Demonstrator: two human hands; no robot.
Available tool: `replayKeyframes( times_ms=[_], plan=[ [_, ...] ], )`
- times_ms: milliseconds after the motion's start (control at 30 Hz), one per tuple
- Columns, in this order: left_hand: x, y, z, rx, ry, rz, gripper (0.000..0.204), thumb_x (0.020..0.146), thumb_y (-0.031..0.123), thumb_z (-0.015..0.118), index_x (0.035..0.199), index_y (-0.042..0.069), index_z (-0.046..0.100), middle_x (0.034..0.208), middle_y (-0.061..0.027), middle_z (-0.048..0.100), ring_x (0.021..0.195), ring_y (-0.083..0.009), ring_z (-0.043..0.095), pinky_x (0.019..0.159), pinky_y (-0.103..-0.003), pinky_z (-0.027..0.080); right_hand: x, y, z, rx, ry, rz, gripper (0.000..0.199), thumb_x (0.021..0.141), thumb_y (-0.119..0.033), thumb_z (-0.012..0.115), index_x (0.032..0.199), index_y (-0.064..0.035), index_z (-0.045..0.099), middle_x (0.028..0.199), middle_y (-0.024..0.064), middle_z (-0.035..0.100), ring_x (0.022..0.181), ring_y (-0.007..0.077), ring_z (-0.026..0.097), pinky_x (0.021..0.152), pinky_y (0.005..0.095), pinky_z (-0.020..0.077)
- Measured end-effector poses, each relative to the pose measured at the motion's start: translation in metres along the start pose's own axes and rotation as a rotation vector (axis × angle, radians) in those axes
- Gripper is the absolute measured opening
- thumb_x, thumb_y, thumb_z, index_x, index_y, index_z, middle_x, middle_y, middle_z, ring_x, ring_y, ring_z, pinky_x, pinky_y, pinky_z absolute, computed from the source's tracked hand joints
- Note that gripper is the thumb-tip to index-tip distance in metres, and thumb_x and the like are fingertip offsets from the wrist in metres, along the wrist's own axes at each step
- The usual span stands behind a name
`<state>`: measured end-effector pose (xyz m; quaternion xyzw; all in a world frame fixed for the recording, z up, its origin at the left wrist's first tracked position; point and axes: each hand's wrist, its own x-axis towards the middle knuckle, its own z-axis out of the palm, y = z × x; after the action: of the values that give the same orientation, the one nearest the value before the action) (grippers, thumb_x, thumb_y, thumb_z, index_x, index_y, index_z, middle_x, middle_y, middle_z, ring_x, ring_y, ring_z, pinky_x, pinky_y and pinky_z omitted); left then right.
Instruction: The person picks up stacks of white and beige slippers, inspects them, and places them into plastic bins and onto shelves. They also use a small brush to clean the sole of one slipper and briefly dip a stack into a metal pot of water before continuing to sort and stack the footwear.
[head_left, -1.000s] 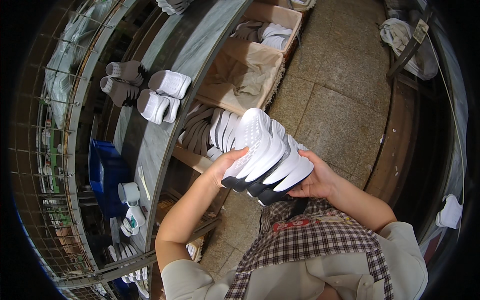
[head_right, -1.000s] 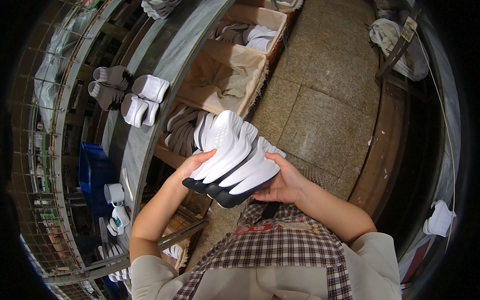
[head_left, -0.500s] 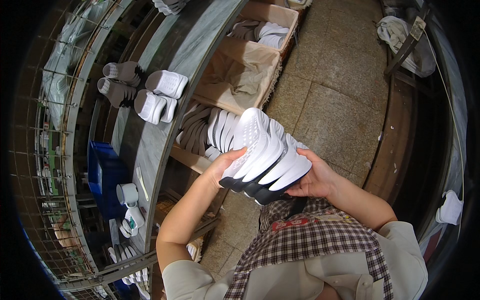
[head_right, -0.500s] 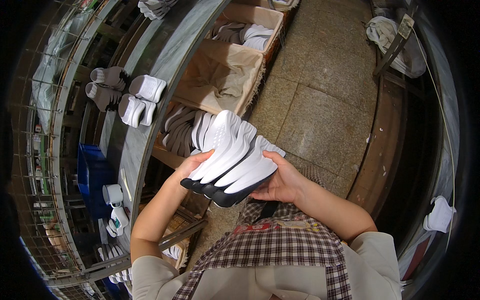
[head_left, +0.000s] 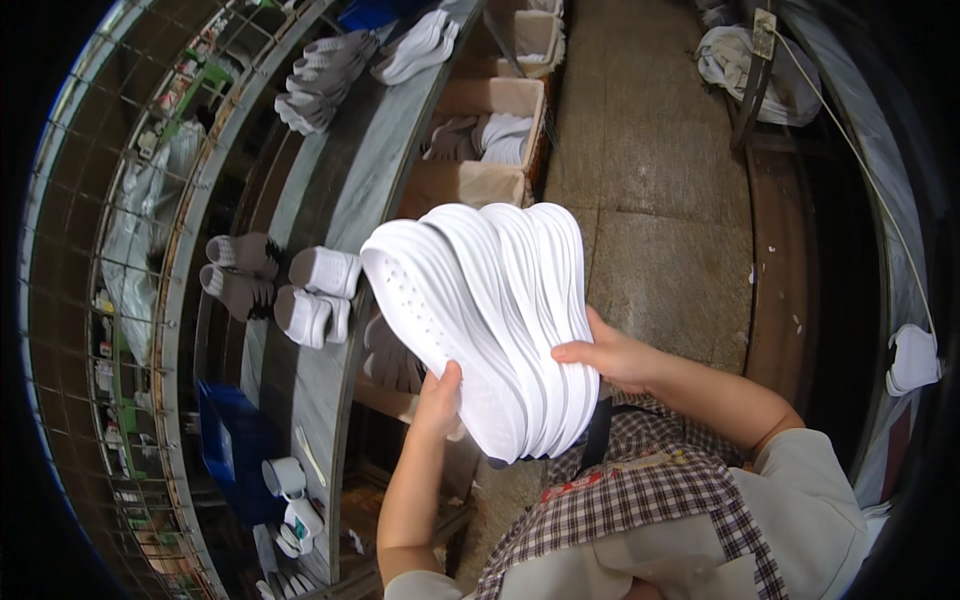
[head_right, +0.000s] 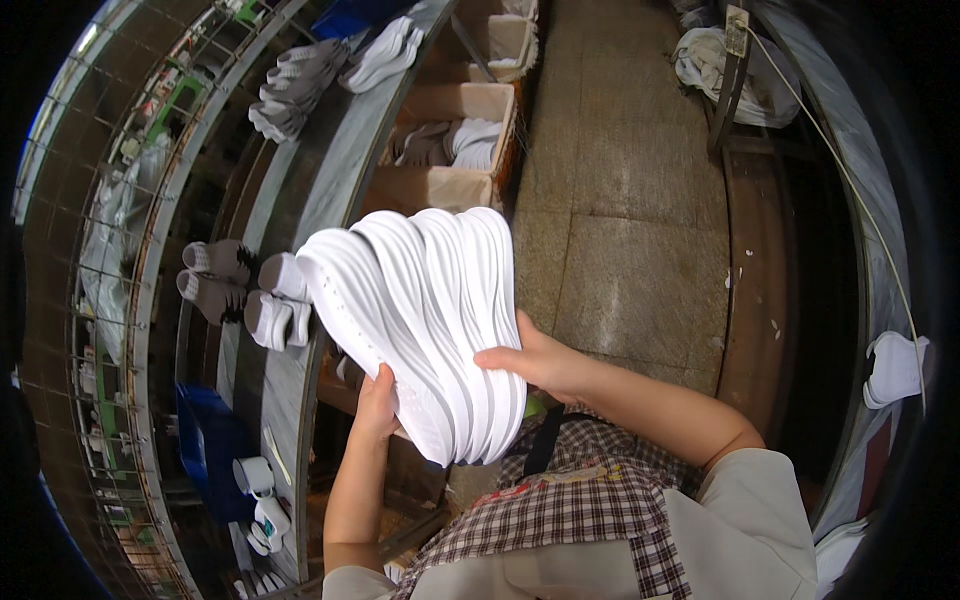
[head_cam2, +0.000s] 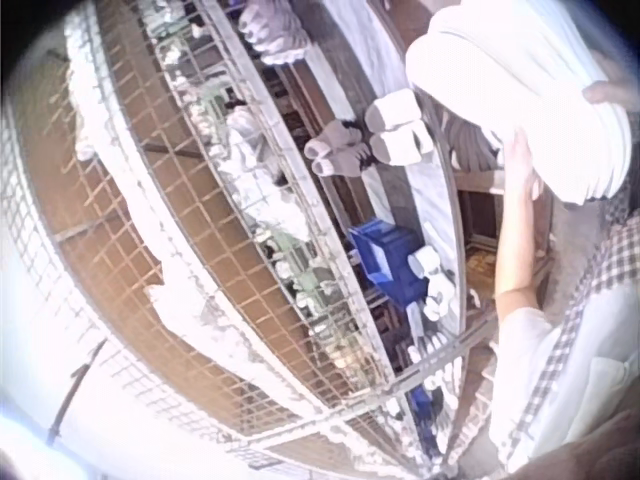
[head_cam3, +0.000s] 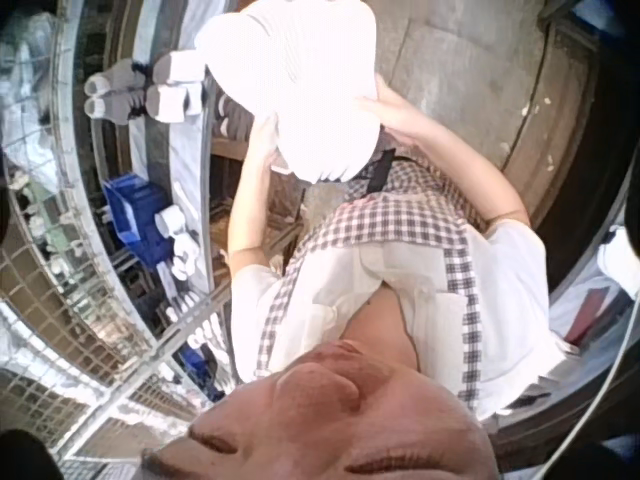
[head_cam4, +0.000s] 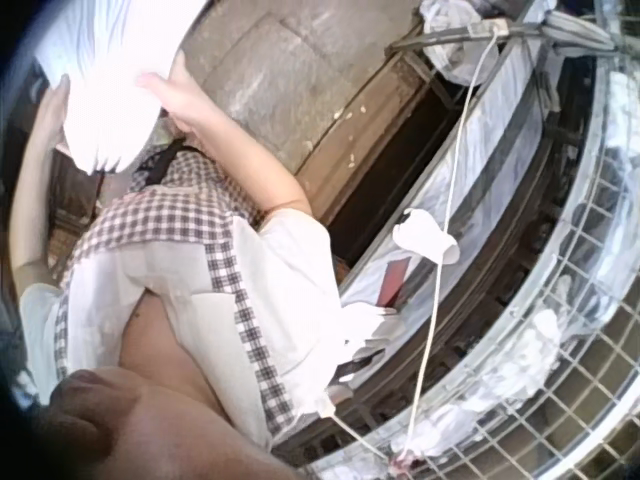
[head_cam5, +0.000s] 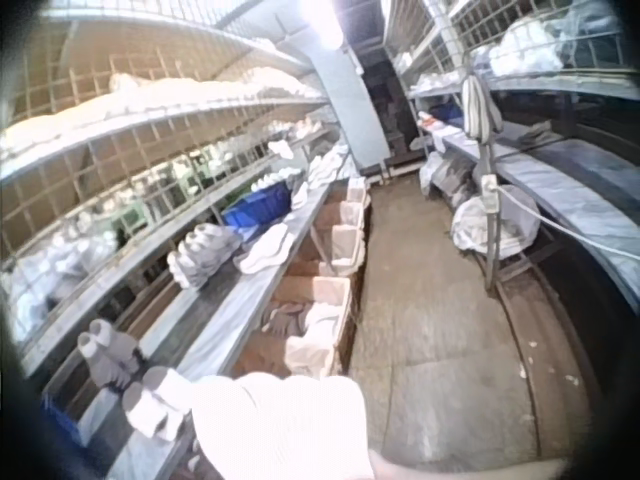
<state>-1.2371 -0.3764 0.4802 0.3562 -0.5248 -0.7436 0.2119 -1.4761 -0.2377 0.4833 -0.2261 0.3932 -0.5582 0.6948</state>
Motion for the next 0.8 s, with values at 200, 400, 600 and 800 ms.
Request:
replayKeyframes(
  times_ms=[200,400,600,800],
  plan=[
    [0.013,0.001,-0.004,0.042,0.07,0.049,0.058,0.093,0.022,0.055,0.138,-0.004,0.029,0.138,-0.0113,0.041,0.125,-0.0241,0.041,0.105,-0.037,0.032,0.002,-0.008,-0.005,-0.222,-0.042,-0.235,0.11,0.078,-0.034,0.074,0.142,0.0029,-0.007,0.144,0.0252,0.018,0.134,0.0333,0.023,0.11,0.0439,0.0234],
    [0.029,-0.006,-0.011,0.224,0.065,0.289,0.052,0.094,0.016,0.051,0.14,0.002,0.032,0.12,-0.0112,0.051,0.102,-0.0222,0.056,0.085,-0.036,0.05,0.0,-0.008,-0.015,-0.671,0.078,-0.322,0.107,0.075,-0.044,0.074,0.144,0.0027,0.006,0.143,0.0269,0.019,0.136,0.0382,0.019,0.111,0.0462,0.0198],
    [0.034,-0.025,-0.01,0.234,0.061,0.387,0.052,0.094,0.016,0.051,0.14,0.002,0.032,0.118,-0.0107,0.051,0.099,-0.0217,0.055,0.082,-0.035,0.05,0.008,-0.022,-0.039,-0.863,-0.01,-0.422,0.087,0.08,-0.025,0.066,0.144,-0.002,0.011,0.14,0.0244,0.031,0.132,0.0356,0.032,0.108,0.0447,0.0298],
    [0.027,-0.025,-0.001,0.119,0.015,0.344,0.052,0.094,0.017,0.051,0.14,0.002,0.032,0.115,-0.0102,0.05,0.097,-0.0211,0.054,0.08,-0.035,0.049,0.018,-0.011,-0.056,0.235,-0.312,-0.18,0.034,0.086,0.002,0.042,0.119,-0.0039,0.043,0.139,0.0147,0.037,0.132,0.0223,0.034,0.109,0.0382,0.0307]
  ],
)
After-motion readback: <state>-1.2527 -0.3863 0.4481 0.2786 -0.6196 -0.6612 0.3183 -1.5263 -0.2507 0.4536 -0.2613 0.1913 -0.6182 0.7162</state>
